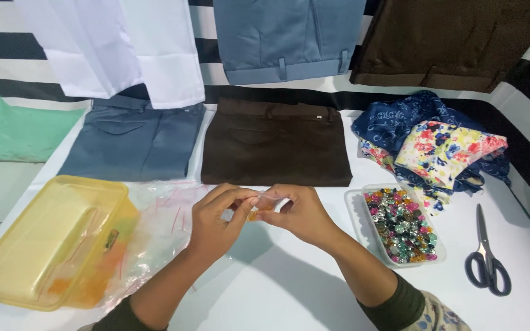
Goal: Sorting small colorful buttons from a tray and a container into small plastic bags on a white workspace.
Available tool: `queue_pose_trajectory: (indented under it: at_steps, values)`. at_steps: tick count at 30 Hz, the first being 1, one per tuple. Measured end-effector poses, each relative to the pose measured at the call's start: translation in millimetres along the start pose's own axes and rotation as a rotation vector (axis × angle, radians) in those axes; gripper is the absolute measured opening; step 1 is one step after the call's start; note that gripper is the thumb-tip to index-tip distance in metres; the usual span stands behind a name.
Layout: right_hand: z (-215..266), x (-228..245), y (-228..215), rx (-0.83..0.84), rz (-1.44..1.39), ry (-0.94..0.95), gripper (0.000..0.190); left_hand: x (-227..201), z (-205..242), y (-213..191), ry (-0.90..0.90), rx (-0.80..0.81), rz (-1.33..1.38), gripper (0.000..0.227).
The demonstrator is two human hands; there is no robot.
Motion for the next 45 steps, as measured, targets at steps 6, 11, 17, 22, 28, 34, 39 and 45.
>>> queue_pose_trajectory:
  at_steps: [6,11,17,22,28,34,39,45]
  values:
    - [-17.3,32.7,24.4,0.049,-0.049,-0.180,0.012,-17.6,-3.4,-55.3,-0.079,0.000,-0.087,0.014]
    - [-41.0,64.6,62.7,0.108,-0.079,-0.260,0.016,-36.8,-11.9,-113.9,-0.174,-0.019,-0.227,0.010]
    - [-71.4,83.8,134.3,0.192,-0.210,-0.274,0.015,-28.8,-3.4,-184.8,-0.287,-0.091,-0.391,0.008]
    - [-93.0,84.3,197.3,0.305,-0.269,-0.175,0.014,-16.3,6.1,-239.1,-0.389,-0.172,-0.526,0.011]
    - [-115.7,89.7,261.0,0.343,-0.326,-0.186,0.020,16.9,24.0,-294.6,-0.676,-0.231,-0.551,0.010]
    - [-124.8,78.3,321.2,0.666,0.115,0.037,0.013,40.0,31.0,-323.8,-1.036,0.016,-0.870,0.031]
    - [-127.7,47.6,375.3,0.964,0.559,-0.145,0.009,53.4,43.3,-299.2,-1.239,0.648,-1.163,0.029]
    - [-109.9,38.1,402.2,0.856,0.647,-0.262,0.005,107.1,56.9,-303.0,-1.077,0.703,-1.322,0.042]
Point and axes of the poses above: each hand's wrist, its own z-axis away from the middle knuckle, its own y-axis out of the palm, x = y × z, the point moved 7 cm from there along -z, towards the middle knuckle, and after that the axes turned 8 degrees about -y, right-handed, at the moved point
